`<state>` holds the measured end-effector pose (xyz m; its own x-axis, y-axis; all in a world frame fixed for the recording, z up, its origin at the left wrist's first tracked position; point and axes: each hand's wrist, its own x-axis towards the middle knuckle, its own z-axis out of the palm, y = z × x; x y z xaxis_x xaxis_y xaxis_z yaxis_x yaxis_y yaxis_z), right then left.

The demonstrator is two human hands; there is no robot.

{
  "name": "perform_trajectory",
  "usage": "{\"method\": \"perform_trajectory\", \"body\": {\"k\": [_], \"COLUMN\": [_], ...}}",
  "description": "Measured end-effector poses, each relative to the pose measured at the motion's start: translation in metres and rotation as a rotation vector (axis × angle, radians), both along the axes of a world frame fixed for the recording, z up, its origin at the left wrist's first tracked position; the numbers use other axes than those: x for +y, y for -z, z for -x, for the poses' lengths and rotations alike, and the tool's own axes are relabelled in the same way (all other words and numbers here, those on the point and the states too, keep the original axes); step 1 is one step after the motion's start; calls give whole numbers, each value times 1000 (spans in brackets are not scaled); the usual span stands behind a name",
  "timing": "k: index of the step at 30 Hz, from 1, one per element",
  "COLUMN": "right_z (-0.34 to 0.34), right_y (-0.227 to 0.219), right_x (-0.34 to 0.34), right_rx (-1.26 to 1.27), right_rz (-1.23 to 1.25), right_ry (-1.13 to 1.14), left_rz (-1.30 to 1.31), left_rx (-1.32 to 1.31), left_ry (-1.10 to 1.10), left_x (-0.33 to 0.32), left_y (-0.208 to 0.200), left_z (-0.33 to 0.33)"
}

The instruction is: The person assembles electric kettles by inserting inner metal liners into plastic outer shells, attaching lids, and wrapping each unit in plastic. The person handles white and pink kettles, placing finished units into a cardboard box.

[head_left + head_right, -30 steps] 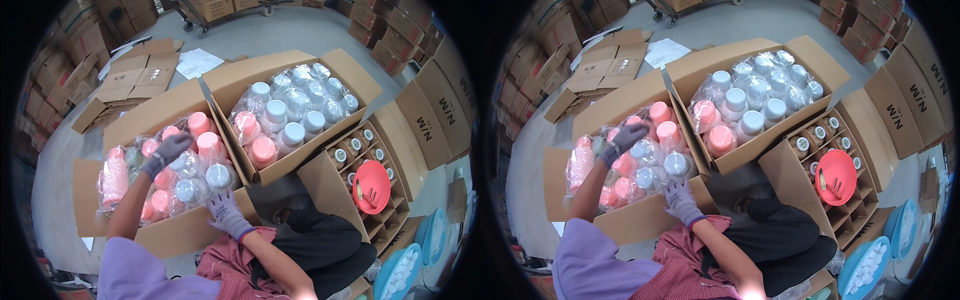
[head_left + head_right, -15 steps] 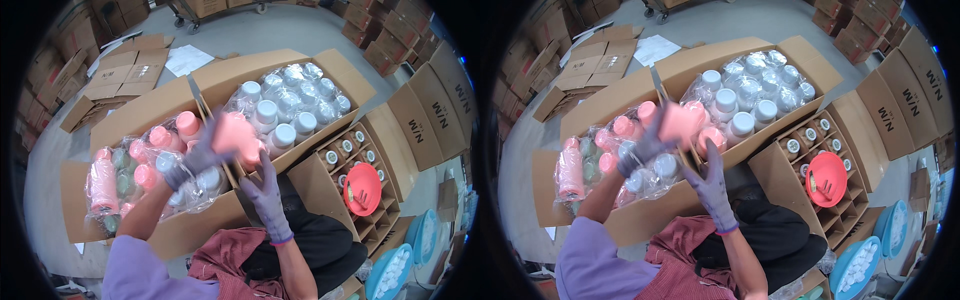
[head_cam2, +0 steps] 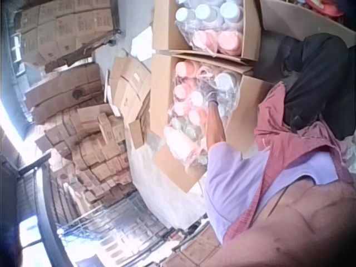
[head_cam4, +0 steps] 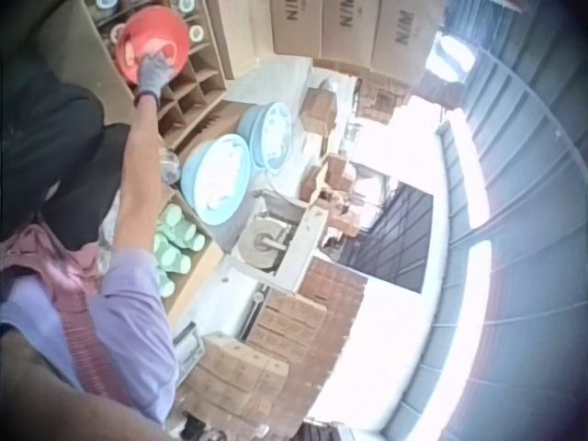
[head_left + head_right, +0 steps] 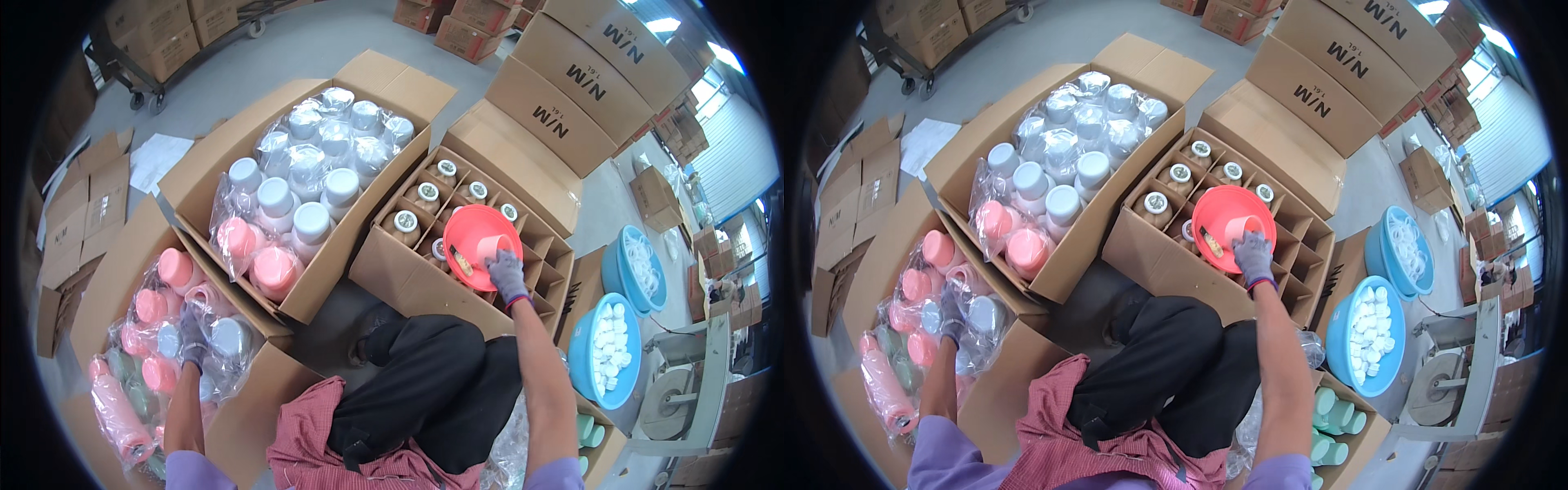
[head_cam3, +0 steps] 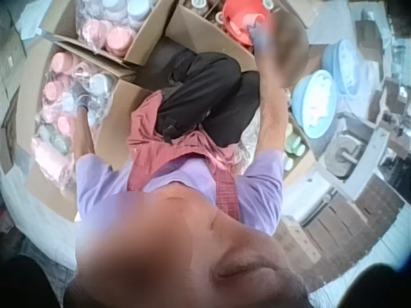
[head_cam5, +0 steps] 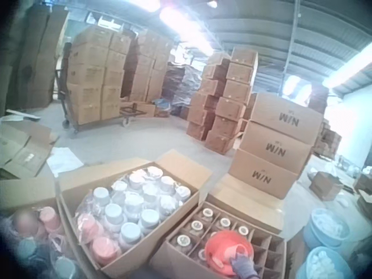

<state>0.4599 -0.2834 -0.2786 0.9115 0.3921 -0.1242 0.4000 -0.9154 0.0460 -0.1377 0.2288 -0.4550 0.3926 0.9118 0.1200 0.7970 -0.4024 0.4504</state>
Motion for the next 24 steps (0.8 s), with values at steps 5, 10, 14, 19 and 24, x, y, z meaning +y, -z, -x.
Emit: {"method": "perform_trajectory", "body": {"k": [5,10,14,19,24], "right_z": [18,29,63,153,137], "right_y": [28,-4,-45,-138,-185], "right_x": [52,18,47,93,37], "right_rx": [-67,-74,-117,834,1203], "right_rz": [-260,-487,-644,-1424,-2052], "right_ry": [-132,-247,-387,-107,-63], "left_rz": [136,-15,-117,-660,-107], "left_rx": [254,-101,-608,-712,-433], "left_ry": [-8,161,294,956,1975], "left_x": [55,-5,-68,-186,-282], "left_y": [-43,-197,-356,-461,-436], "left_z": [90,-5,-56,-146,-209]}}
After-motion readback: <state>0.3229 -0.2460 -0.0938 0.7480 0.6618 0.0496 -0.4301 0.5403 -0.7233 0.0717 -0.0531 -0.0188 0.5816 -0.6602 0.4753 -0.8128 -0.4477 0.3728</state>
